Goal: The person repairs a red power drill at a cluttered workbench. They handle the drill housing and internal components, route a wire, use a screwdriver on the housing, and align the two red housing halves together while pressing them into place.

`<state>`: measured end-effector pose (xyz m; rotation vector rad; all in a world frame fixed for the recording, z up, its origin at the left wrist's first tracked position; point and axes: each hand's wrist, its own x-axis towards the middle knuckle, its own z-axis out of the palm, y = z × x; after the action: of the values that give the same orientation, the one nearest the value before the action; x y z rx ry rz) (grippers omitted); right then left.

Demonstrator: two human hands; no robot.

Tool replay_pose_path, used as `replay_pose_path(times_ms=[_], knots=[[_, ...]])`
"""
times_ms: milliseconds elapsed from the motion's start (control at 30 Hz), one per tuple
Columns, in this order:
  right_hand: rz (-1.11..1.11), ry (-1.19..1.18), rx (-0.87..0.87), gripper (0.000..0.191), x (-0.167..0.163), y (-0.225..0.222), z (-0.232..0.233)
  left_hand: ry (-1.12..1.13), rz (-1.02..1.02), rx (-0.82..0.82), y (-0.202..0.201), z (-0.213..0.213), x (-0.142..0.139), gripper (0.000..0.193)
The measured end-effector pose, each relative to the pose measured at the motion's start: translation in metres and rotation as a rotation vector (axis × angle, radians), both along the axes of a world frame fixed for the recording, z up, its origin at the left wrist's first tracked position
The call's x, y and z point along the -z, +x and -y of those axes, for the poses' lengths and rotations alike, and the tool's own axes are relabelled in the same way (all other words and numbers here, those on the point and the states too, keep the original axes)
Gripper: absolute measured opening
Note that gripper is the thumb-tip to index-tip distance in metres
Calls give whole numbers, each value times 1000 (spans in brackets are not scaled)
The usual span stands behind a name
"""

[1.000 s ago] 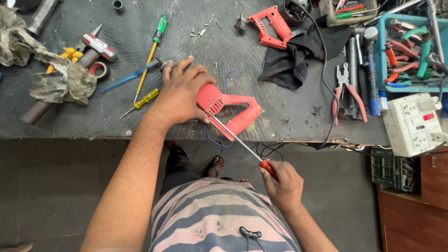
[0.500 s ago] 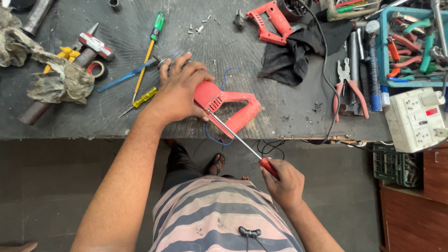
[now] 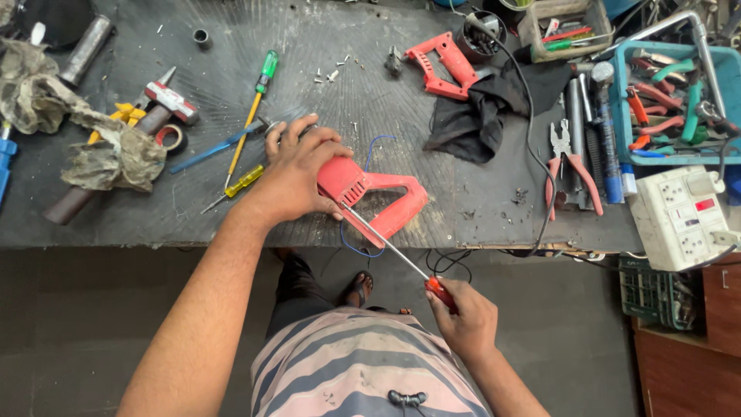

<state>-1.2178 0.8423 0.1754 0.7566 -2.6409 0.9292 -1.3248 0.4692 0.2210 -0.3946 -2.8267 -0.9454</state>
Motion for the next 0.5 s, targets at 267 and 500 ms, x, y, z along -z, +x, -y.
replay_pose_path(times_ms=[267, 500], knots=[[1377, -736, 54, 30, -1, -3, -2, -10, -2, -21, -2, -1, 0, 100], [-55, 126, -10, 29, -3, 5, 12, -8, 0, -24, 2, 2, 0, 100]])
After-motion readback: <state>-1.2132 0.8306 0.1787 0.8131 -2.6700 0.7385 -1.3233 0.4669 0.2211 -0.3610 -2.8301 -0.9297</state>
